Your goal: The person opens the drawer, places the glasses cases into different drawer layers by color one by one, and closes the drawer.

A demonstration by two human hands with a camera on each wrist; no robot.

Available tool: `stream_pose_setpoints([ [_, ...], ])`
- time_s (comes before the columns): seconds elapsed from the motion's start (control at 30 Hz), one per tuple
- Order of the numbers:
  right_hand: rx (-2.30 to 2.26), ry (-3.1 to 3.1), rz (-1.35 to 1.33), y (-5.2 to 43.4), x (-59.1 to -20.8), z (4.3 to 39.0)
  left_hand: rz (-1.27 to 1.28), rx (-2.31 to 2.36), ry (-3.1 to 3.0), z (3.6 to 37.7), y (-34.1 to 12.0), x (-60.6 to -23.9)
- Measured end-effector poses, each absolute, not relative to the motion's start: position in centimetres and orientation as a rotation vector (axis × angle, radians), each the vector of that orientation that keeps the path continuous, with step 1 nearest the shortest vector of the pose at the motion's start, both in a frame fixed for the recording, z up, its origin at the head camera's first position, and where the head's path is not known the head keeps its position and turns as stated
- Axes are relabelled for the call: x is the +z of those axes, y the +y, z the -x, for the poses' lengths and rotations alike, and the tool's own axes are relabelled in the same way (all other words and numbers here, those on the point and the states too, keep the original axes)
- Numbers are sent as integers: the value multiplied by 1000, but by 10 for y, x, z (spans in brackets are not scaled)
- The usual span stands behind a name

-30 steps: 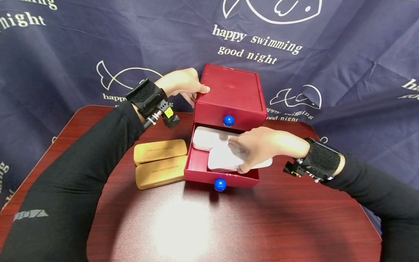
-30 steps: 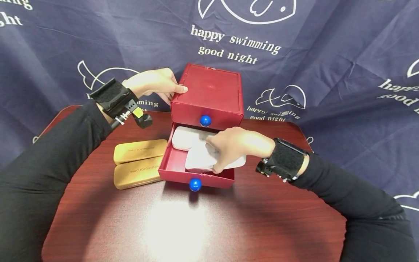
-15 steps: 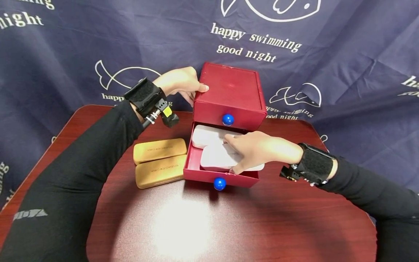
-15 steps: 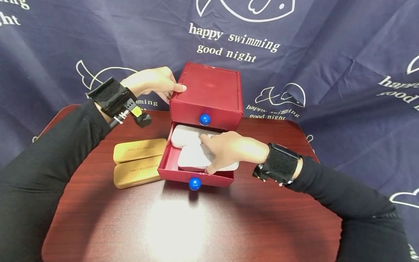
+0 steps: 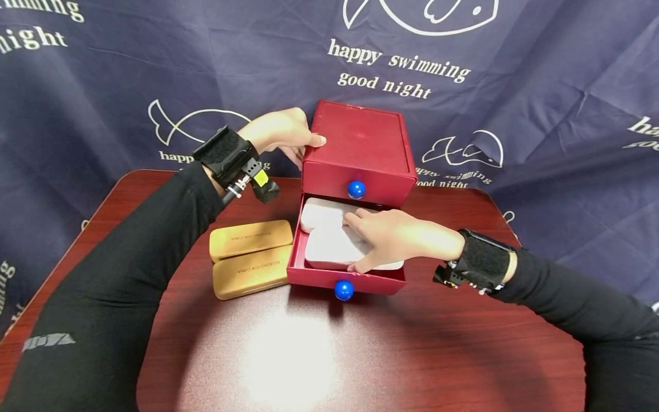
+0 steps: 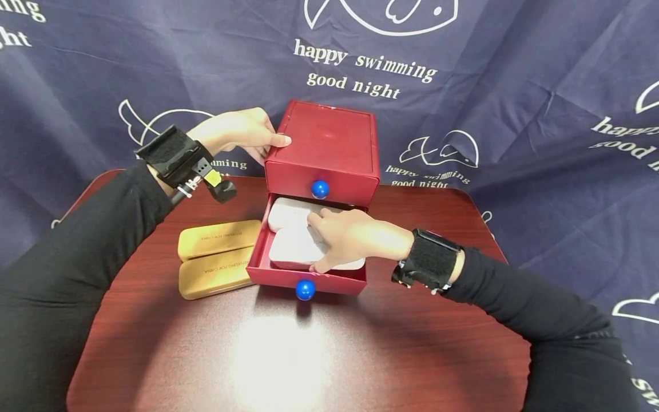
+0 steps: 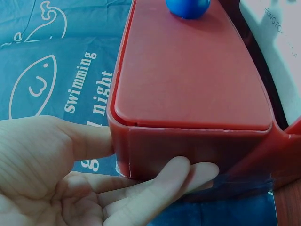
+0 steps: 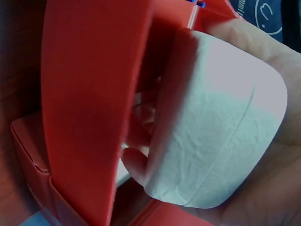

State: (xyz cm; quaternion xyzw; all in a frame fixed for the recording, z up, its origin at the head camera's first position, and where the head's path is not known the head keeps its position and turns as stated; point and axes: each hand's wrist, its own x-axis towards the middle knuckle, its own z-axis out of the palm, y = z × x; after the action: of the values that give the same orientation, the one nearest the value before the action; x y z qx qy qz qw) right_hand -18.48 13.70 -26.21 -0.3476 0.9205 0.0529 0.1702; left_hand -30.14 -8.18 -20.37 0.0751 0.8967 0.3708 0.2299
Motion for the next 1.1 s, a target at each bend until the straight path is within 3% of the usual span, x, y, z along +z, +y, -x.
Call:
stream_pose_setpoints([
  [1.1, -149, 2781, 945, 143, -285, 187, -197, 1037, 2464, 302, -82, -204],
])
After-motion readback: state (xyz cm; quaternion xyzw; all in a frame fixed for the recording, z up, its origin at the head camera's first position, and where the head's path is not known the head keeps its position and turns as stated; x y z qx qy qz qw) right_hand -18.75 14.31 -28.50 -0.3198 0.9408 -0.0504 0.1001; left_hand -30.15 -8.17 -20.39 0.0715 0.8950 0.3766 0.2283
